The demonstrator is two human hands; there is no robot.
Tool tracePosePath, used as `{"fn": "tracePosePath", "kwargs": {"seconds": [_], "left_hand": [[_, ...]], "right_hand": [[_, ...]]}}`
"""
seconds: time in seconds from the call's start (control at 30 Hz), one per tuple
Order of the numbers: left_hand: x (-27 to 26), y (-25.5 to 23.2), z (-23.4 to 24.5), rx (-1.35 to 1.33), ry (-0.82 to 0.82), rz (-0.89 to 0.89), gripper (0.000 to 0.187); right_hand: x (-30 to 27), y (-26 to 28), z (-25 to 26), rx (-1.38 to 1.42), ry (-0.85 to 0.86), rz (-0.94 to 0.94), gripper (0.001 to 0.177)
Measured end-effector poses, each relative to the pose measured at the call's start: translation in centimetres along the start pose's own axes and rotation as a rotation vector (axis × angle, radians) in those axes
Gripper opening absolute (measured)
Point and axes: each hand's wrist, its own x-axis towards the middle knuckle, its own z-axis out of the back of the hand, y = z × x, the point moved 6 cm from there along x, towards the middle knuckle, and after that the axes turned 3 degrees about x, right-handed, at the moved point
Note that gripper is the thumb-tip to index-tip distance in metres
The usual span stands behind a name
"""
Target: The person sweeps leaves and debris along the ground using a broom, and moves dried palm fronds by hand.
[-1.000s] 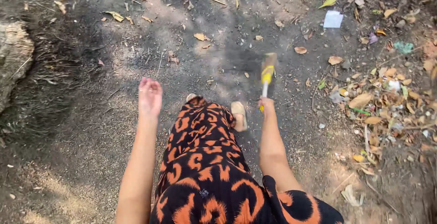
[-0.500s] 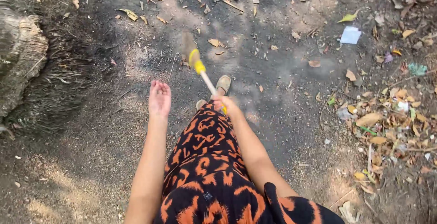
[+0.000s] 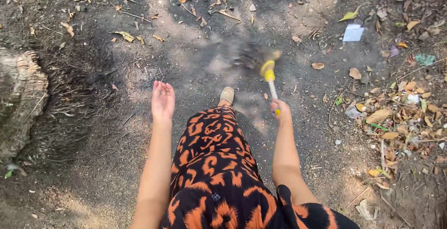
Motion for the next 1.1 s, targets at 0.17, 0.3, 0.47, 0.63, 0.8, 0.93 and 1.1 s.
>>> {"fn": "tracePosePath", "kwargs": {"seconds": [0.17, 0.3, 0.47, 0.63, 0.8, 0.93, 1.1], "left_hand": [[2.8, 0.2, -0.5, -0.063, -0.007, 0.026, 0.030], [6.7, -1.5, 0.3, -0.101, -0.035, 0.024, 0.031], [13.4, -4.4, -1.5, -0.042, 0.005, 0.051, 0.031], [22.3, -7.2, -5.9, 0.146, 0.015, 0.078, 0.032], [23.0, -11.2, -11.4, 0.252, 0.082, 0.060, 0.027], [27.1, -12.2, -11.9, 0.290, 0.078, 0.114, 0.026], [29.2, -11.8, -13.8, 0.228, 0.003, 0.138, 0.025]], "right_hand": [[-3.7, 3.1, -5.7, -0.636, -0.536, 0.460, 0.016], [-4.5, -0.4, -16.1, -0.626, -0.206, 0.451, 0.012], [-1.1, -9.4, -32.9, -0.387, 0.062, -0.052, 0.016], [15.1, -15.4, -44.2, -0.085, 0.659, -0.455, 0.024], [14.7, -12.1, -44.6, 0.260, 0.594, -0.379, 0.043], [13.5, -6.2, -27.3, 0.524, 0.439, -0.395, 0.040], [7.6, -1.1, -25.6, -0.152, -0.447, 0.296, 0.024]]}}
